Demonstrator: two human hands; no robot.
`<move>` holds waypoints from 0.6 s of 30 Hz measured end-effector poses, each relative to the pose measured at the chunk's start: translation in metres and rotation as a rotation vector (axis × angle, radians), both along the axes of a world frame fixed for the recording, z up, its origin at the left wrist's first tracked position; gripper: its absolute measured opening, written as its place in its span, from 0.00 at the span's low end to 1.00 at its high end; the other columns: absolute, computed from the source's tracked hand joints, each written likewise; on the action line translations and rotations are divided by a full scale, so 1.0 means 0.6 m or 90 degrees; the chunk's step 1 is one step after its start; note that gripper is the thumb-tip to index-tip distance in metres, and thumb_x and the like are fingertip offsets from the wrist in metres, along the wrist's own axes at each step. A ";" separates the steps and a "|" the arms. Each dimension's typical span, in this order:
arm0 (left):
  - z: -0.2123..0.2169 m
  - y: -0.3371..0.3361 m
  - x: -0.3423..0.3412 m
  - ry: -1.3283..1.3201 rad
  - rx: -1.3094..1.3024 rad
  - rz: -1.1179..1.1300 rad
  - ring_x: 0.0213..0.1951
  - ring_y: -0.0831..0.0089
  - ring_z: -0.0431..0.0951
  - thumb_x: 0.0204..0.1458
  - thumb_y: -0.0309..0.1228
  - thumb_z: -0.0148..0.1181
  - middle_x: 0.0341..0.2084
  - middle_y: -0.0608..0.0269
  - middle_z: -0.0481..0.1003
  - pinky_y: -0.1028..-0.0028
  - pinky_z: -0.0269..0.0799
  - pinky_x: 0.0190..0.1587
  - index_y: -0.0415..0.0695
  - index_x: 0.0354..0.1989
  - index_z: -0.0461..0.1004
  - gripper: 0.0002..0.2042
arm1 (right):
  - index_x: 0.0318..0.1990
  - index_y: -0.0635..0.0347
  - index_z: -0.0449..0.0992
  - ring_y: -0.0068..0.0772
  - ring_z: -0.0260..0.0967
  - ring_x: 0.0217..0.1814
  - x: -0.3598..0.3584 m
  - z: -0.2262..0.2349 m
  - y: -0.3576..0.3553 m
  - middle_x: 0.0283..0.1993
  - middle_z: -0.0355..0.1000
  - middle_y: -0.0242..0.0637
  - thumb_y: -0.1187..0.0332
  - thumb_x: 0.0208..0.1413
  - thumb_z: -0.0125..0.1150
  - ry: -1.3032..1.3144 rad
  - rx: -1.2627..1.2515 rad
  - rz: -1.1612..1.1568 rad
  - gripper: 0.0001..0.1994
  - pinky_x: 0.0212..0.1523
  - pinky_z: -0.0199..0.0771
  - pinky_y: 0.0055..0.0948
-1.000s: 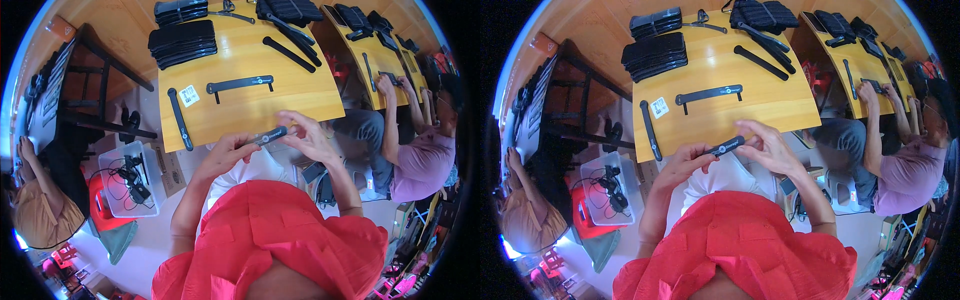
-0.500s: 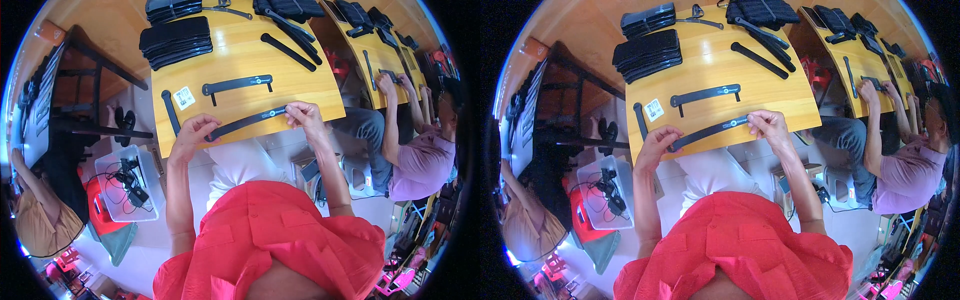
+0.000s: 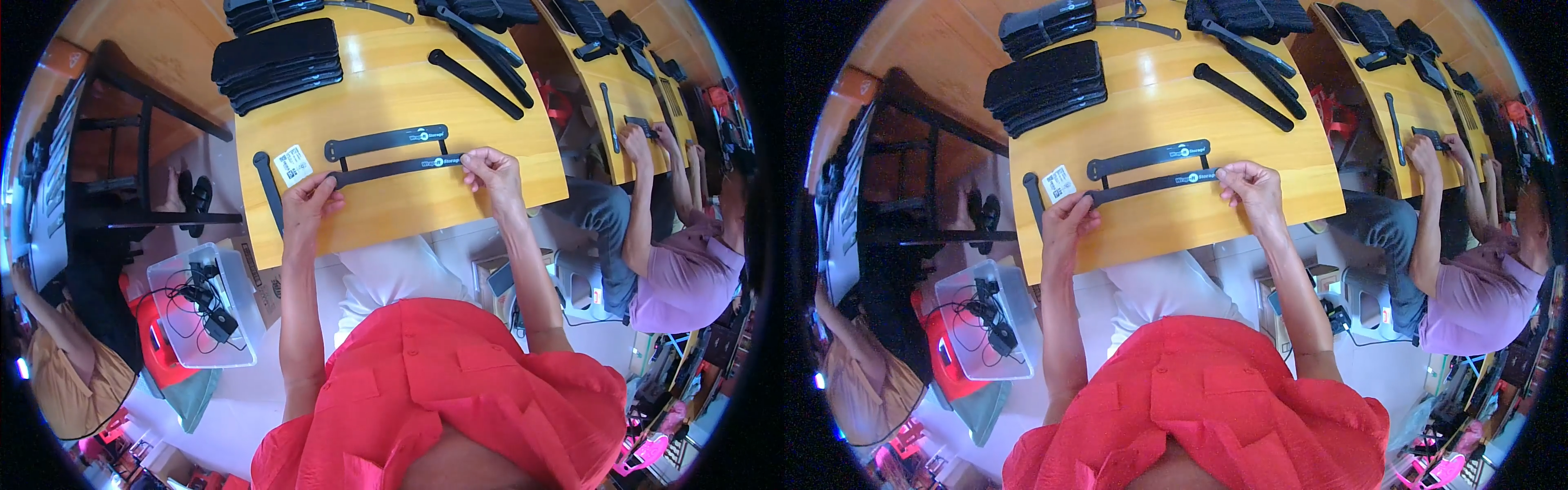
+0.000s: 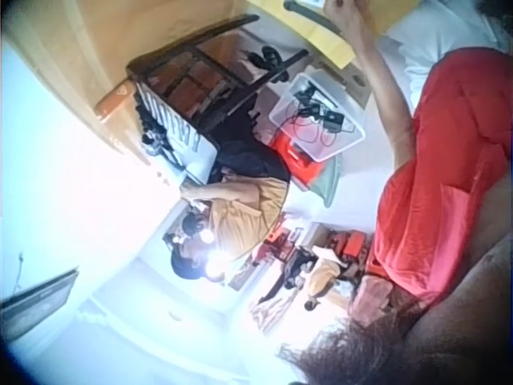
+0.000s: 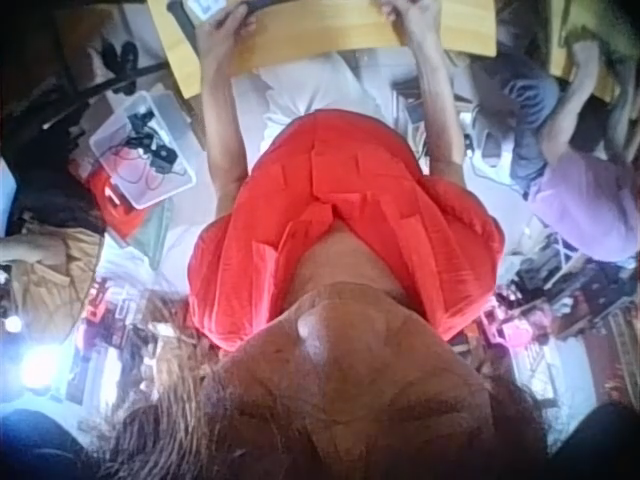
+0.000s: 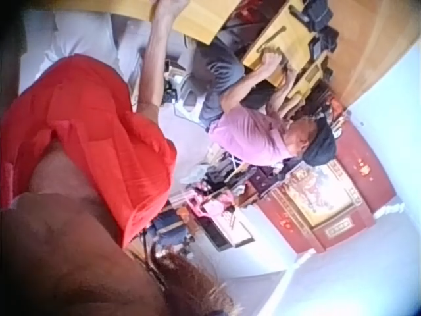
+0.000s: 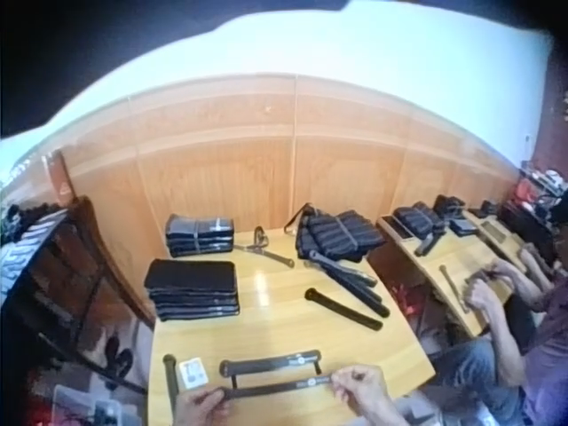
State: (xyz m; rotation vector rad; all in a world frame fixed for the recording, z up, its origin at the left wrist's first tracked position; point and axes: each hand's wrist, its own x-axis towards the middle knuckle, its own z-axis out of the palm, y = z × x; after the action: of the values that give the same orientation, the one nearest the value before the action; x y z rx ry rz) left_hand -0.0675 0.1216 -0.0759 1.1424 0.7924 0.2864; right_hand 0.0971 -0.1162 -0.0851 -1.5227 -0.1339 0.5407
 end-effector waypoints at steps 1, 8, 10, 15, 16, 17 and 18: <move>-0.007 0.003 0.004 0.002 0.000 0.001 0.22 0.83 0.73 0.50 0.25 0.59 0.24 0.67 0.75 0.85 0.71 0.26 0.37 0.35 0.76 0.06 | 0.31 0.62 0.76 0.15 0.66 0.20 0.007 -0.004 0.006 0.22 0.71 0.30 0.69 0.49 0.63 -0.012 -0.006 -0.002 0.06 0.18 0.63 0.14; -0.049 0.011 0.036 -0.024 0.219 0.059 0.20 0.87 0.69 0.49 0.23 0.60 0.21 0.68 0.74 0.87 0.62 0.21 0.37 0.33 0.76 0.05 | 0.31 0.62 0.74 0.13 0.62 0.18 0.036 -0.013 0.037 0.22 0.69 0.28 0.69 0.53 0.59 -0.033 -0.005 0.006 0.05 0.14 0.54 0.12; -0.053 0.011 0.039 -0.031 0.208 0.083 0.20 0.86 0.69 0.48 0.23 0.60 0.21 0.68 0.74 0.86 0.63 0.21 0.37 0.34 0.76 0.05 | 0.31 0.62 0.74 0.12 0.62 0.18 0.044 -0.025 0.038 0.22 0.69 0.28 0.69 0.53 0.59 -0.031 -0.005 0.014 0.05 0.14 0.53 0.12; -0.060 0.007 0.045 0.005 0.263 0.098 0.22 0.84 0.70 0.50 0.25 0.59 0.23 0.67 0.74 0.84 0.66 0.22 0.36 0.34 0.75 0.06 | 0.31 0.63 0.74 0.12 0.61 0.16 0.045 -0.039 0.045 0.21 0.69 0.28 0.70 0.53 0.59 -0.067 -0.008 0.005 0.05 0.12 0.50 0.12; -0.055 0.005 0.047 0.005 0.262 0.097 0.22 0.84 0.70 0.50 0.25 0.59 0.23 0.67 0.74 0.84 0.66 0.22 0.36 0.34 0.75 0.06 | 0.30 0.63 0.75 0.13 0.61 0.16 0.043 -0.038 0.047 0.21 0.69 0.28 0.71 0.52 0.60 -0.060 -0.025 -0.007 0.05 0.12 0.51 0.12; -0.051 0.004 0.048 0.020 0.298 0.102 0.22 0.84 0.70 0.50 0.25 0.58 0.23 0.67 0.74 0.84 0.66 0.22 0.36 0.34 0.75 0.06 | 0.30 0.64 0.75 0.13 0.61 0.16 0.043 -0.038 0.048 0.20 0.69 0.28 0.72 0.52 0.60 -0.054 -0.042 -0.020 0.05 0.12 0.51 0.12; -0.049 0.003 0.050 0.035 0.333 0.106 0.22 0.84 0.70 0.51 0.25 0.58 0.23 0.67 0.74 0.84 0.66 0.22 0.36 0.34 0.76 0.06 | 0.30 0.64 0.75 0.13 0.61 0.16 0.043 -0.041 0.049 0.20 0.69 0.28 0.72 0.52 0.60 -0.054 -0.043 -0.021 0.05 0.12 0.51 0.12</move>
State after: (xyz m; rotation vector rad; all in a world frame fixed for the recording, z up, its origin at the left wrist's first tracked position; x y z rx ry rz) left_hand -0.0376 0.1235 -0.1052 1.5795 0.8904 0.6287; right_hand 0.1230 -0.0869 -0.1098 -1.6120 -0.1564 0.4583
